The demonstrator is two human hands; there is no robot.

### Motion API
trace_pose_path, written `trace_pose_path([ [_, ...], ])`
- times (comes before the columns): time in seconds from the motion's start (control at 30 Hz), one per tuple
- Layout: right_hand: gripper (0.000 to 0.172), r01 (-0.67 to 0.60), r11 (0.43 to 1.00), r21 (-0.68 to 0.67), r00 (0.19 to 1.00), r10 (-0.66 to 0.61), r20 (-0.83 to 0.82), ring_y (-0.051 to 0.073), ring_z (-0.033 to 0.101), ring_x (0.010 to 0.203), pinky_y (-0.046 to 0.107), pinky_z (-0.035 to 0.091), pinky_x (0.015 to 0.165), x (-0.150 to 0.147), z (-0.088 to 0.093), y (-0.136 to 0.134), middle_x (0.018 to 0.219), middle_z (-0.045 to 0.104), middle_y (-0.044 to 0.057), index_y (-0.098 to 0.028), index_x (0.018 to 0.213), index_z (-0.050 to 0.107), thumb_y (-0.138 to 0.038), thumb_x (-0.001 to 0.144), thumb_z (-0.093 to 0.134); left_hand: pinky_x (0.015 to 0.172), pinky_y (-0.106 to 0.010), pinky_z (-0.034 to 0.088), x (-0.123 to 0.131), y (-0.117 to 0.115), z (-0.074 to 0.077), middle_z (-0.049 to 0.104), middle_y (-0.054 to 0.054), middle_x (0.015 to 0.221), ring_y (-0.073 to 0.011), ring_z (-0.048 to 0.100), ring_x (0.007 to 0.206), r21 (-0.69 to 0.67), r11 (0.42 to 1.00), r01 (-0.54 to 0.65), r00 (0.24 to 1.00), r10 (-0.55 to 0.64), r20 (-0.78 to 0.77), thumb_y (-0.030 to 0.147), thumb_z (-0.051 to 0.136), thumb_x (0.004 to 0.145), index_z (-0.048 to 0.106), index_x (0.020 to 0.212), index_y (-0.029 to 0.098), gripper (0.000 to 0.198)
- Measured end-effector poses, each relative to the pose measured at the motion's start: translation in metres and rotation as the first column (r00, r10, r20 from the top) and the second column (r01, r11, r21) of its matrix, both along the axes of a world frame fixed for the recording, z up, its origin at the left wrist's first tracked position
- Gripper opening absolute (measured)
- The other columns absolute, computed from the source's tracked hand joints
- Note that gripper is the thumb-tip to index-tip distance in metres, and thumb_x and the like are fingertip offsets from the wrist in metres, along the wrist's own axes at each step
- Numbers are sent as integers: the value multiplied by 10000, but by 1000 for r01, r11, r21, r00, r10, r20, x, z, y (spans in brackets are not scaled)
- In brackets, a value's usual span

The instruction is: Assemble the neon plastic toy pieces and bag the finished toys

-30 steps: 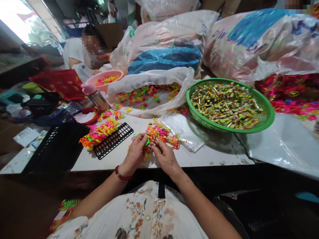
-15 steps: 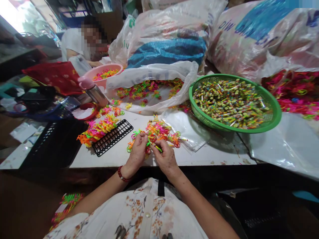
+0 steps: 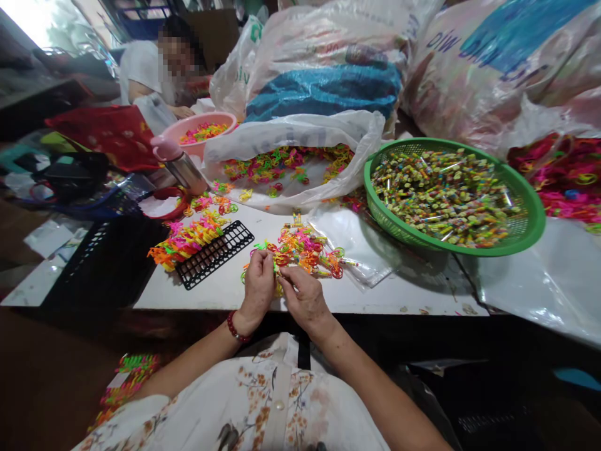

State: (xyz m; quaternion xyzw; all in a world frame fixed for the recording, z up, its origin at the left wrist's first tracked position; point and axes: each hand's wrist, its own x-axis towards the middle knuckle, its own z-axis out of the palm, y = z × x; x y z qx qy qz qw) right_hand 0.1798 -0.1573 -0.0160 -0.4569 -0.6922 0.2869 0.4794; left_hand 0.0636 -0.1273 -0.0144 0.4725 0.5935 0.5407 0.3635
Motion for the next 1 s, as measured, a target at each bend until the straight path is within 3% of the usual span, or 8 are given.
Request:
trace_pose_path([
  [0.2, 186, -64, 998, 8, 987, 63, 148, 210, 627, 877, 353, 505, 800, -2, -1, 3, 947, 690, 82, -205, 1040, 637, -240, 948, 479, 719, -250, 385, -4, -2, -2, 557, -2, 794, -154, 513, 745, -75, 996, -42, 997, 47, 68, 205, 485, 925, 551, 833, 215, 114],
  [0.33, 173, 21, 999, 45, 929, -36, 368, 258, 585, 864, 406, 455, 810, 8, 1, 3, 891, 681, 110, -184, 981, 640, -267, 943, 493, 767, -269, 409, -28, -4, 11, 579, -33, 801, -177, 551, 775, -55, 985, 164, 986, -162, 48, 187, 624, 853, 615, 830, 212, 35],
  [0.47, 160, -133, 957, -257, 965, 184, 188, 179, 570, 700, 298, 435, 651, -5, 7, -11, 835, 650, 41, -200, 1036, 555, -305, 962, 459, 938, -338, 406, -80, 11, 38, 602, -79, 849, -227, 558, 903, 64, 990, 129, 968, -112, -222, 235, 642, 847, 654, 843, 192, 45],
  [0.57, 152, -319, 836, -447, 922, 383, 58, 148, 508, 624, 259, 382, 586, -30, 2, -20, 715, 579, -21, -224, 915, 516, -367, 957, 488, 1081, -474, 325, -127, 40, 54, 598, -141, 1153, -290, 482, 1181, 153, 984, 90, 680, 52, -732, 318, 468, 946, 610, 1119, 170, 269],
  [0.63, 158, -340, 823, -455, 908, 413, 69, 155, 515, 671, 267, 381, 631, -45, -8, -18, 727, 572, -18, -221, 889, 506, -367, 949, 502, 1121, -518, 283, -155, 64, 54, 500, -153, 1364, -304, 367, 1337, 120, 983, 141, 421, 50, -906, 344, 388, 977, 531, 1267, 168, 368],
  [0.7, 133, -310, 845, -436, 917, 387, 99, 166, 527, 708, 280, 381, 660, -53, -19, -10, 765, 585, -2, -215, 927, 512, -348, 939, 512, 1121, -502, 305, -176, 84, 48, 473, -151, 1409, -286, 356, 1360, 20, 971, 240, 264, -46, -963, 357, 353, 990, 480, 1330, 160, 413],
  [0.9, 127, -253, 891, -376, 951, 301, 73, 155, 503, 666, 283, 385, 631, -49, -34, 31, 718, 563, -5, -210, 862, 530, -330, 899, 545, 1036, -446, 418, -198, 91, 35, 550, -147, 1324, -245, 489, 1235, -140, 934, 328, 190, -210, -959, 416, 308, 1000, 413, 1393, 148, 488],
  [1.0, 175, -292, 834, -469, 956, 240, -168, 123, 477, 573, 257, 416, 549, -48, -34, 45, 668, 526, -35, -218, 837, 523, -381, 892, 554, 1039, -438, 423, -198, 70, 40, 564, -131, 1315, -237, 507, 1214, -156, 913, 377, 188, -240, -952, 409, 296, 1005, 417, 1389, 153, 477],
])
